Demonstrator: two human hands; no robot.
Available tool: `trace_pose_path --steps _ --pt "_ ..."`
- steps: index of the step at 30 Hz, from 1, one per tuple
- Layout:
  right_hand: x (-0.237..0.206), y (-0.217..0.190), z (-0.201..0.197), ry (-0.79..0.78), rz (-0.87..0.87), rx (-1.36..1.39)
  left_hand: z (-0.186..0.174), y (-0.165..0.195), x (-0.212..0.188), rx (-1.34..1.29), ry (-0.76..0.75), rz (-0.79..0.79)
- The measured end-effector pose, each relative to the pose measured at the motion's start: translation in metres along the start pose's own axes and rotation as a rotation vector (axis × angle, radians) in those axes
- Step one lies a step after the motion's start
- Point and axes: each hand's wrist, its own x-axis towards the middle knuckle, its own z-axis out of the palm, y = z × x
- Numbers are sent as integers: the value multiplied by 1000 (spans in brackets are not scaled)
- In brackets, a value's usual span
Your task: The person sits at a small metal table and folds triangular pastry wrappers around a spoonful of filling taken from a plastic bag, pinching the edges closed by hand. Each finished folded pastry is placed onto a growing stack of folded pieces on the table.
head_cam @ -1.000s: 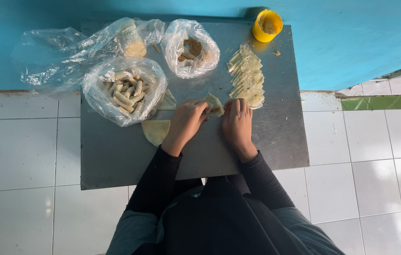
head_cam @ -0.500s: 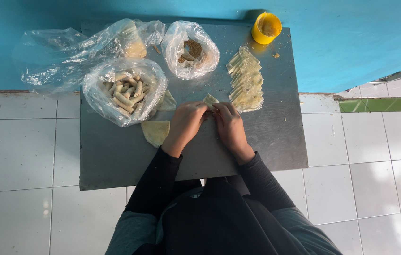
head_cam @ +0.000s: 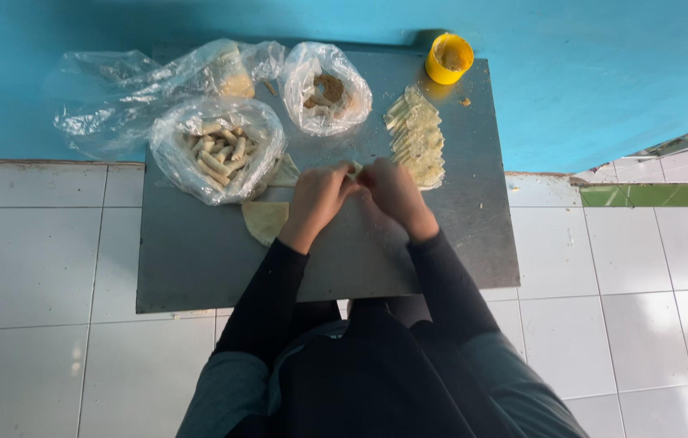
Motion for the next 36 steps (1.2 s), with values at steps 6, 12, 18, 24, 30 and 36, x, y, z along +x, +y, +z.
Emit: trace_pose_path --steps 6,12,18,24,30,36 --pt "41 24 -17 -290 19 106 16 -13 20 -31 -67 -147" --pt "-20 11 -6 97 -191 52 11 -16 4 225 -39 151" --pt "-39 1 10 321 -103 33 17 2 -8 447 37 106" --pt "-22 3 7 291 250 32 13 8 8 199 17 -377" --pt "-28 14 1 163 -6 -7 20 3 -4 354 121 -43" --pt "-20 13 12 305 203 13 31 2 5 417 169 -171"
